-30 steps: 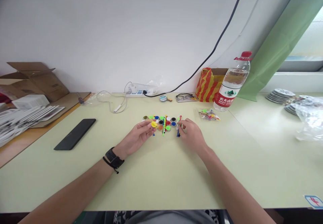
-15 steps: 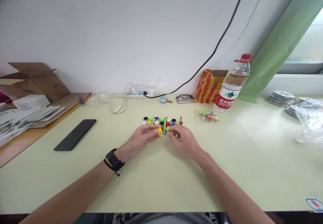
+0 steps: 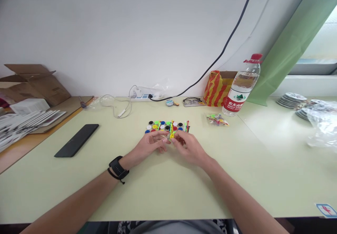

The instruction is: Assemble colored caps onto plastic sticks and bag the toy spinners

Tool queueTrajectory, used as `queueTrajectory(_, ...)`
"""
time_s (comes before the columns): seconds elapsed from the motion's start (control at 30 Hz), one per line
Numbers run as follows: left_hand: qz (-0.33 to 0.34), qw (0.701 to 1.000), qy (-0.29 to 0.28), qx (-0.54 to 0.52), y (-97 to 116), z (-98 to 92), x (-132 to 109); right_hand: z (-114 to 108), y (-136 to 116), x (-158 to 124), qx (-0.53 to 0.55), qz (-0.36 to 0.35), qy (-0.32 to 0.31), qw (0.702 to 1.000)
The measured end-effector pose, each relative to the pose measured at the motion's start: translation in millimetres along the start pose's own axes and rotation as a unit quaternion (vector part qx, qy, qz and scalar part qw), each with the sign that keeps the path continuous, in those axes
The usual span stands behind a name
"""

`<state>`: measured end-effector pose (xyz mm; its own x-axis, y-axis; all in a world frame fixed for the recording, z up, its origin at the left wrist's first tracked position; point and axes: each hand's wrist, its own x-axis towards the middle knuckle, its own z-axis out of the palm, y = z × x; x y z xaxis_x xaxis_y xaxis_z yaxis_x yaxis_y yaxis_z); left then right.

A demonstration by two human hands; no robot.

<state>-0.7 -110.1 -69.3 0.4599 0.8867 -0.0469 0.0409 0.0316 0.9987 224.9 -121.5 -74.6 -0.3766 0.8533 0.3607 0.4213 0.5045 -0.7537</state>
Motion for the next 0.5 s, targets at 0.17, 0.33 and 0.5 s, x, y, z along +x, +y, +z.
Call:
queueTrajectory(0.17,-0.013,1.0,0.01,0.022,-2,0.2,0,-33,20,4,-0.137,0.047,0.177,0.974)
queueTrajectory(0.33,-0.009,1.0,0.002,0.029,-3,-0.7,0,-62,42,1,-0.316,0.167,0.16,0.92)
queueTrajectory(0.5,-0.012,0.999,-0.006,0.036,-2,-0.5,1,-65,53,-5,-0.373,0.277,0.007,0.886)
